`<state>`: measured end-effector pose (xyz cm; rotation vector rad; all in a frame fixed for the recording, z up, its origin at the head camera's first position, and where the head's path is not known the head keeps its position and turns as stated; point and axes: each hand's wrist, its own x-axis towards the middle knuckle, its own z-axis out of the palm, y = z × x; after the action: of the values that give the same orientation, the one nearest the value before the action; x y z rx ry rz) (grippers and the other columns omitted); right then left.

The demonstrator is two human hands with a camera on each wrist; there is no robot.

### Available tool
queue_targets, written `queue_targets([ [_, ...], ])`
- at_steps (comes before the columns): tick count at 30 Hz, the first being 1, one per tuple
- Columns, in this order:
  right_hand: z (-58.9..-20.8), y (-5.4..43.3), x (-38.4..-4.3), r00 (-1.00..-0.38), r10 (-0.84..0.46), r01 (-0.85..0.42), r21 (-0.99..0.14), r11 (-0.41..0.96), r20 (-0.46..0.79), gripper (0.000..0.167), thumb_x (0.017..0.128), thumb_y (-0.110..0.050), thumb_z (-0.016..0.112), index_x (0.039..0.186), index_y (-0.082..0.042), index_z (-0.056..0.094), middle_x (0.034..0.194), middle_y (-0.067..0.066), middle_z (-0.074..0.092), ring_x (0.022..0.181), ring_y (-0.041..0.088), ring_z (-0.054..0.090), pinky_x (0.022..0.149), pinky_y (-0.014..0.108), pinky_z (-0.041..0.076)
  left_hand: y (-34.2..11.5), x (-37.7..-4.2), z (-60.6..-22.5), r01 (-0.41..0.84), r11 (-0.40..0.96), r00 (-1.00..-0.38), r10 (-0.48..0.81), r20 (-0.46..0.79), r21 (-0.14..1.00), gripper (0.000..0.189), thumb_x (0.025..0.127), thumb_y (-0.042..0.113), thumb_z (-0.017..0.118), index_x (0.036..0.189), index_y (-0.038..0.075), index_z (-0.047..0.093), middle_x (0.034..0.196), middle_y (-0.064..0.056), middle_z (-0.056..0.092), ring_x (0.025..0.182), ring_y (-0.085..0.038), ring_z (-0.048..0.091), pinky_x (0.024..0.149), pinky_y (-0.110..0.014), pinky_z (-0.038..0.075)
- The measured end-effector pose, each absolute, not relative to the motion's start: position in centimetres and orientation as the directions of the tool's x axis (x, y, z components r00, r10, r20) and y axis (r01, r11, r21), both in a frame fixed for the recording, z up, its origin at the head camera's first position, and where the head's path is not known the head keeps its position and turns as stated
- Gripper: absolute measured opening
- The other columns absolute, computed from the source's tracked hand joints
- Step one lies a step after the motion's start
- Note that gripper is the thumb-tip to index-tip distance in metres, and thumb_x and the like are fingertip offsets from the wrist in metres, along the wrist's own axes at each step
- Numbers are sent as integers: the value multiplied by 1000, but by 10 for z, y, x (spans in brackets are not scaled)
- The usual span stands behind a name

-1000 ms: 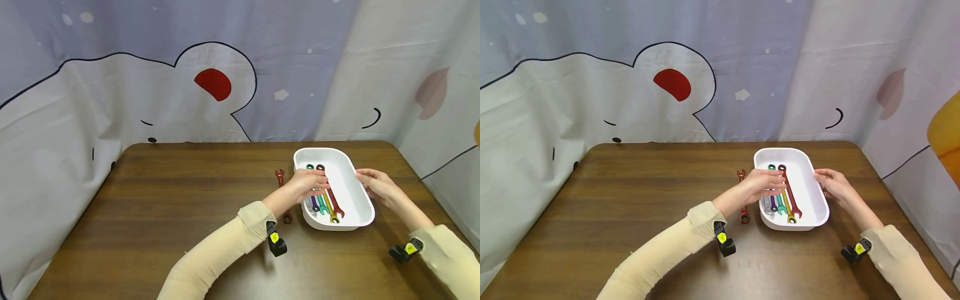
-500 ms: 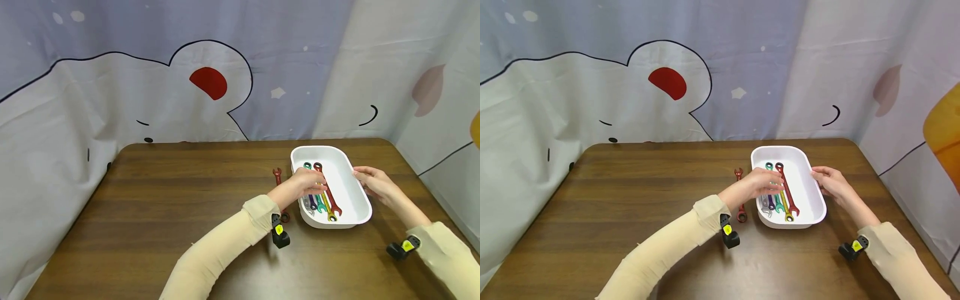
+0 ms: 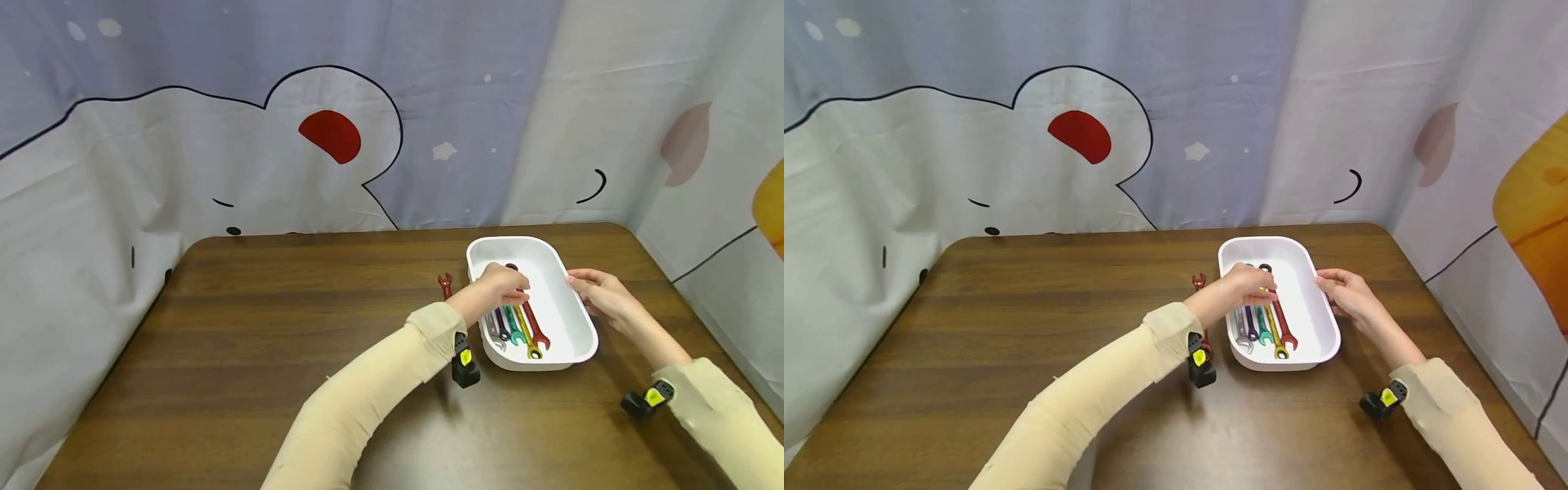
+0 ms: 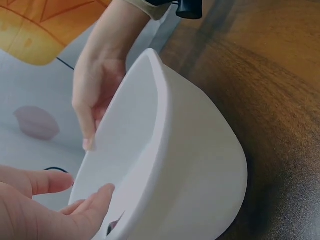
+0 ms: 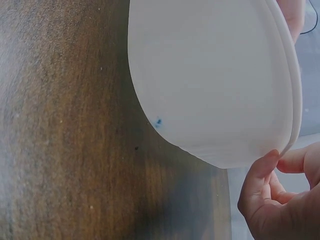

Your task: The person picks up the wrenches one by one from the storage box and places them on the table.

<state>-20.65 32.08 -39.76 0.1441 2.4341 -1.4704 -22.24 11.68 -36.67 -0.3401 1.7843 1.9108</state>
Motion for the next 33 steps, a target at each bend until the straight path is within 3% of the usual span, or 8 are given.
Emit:
queue_targets([
  [5,-396,318,-207,-950,-65,240,-848,473,-306,61,101,-32,44,144,7,27,78,-21,56,71,-5,55,59,18,51,121,-224,-371,-527,-10,-838,170,-518,850,36,82,-11,60,116,-7,51,82,-18,57,105,-40,65,94,-40,56],
  [12,-395,318,-204,-947,-71,244,-848,470,-312,63,101,-34,44,144,7,26,80,-22,56,73,-5,56,61,19,51,126,-225,-372,-544,42,-826,151,-544,838,43,82,-10,61,122,-5,47,108,-29,63,107,-40,63,96,-40,55],
  [20,-393,315,-201,-951,-63,238,-844,480,-304,63,100,-36,46,144,6,28,79,-23,56,74,-5,56,63,20,51,133,-230,-378,-568,98,-813,86,-575,817,49,80,-9,66,124,-2,48,97,-22,63,101,-34,65,90,-36,58],
  [25,-395,314,-202,-952,-67,232,-849,474,-298,63,100,-36,46,143,6,29,79,-22,57,73,-5,55,61,19,50,134,-231,-378,-591,95,-799,68,-598,801,62,80,-9,65,136,2,41,111,-20,59,103,-34,64,90,-37,58],
  [29,-395,313,-201,-953,-60,233,-847,477,-296,62,100,-36,46,143,6,30,79,-22,56,73,-4,56,61,19,51,134,-230,-378,-586,76,-803,79,-590,807,63,80,-10,65,137,1,39,125,-18,52,109,-36,60,93,-39,56],
  [33,-395,313,-202,-953,-57,236,-843,483,-299,62,100,-36,46,143,6,30,79,-22,57,74,-4,55,62,19,50,134,-229,-378,-576,66,-811,82,-579,815,61,79,-11,64,135,-1,41,129,-17,50,112,-38,58,95,-39,55],
])
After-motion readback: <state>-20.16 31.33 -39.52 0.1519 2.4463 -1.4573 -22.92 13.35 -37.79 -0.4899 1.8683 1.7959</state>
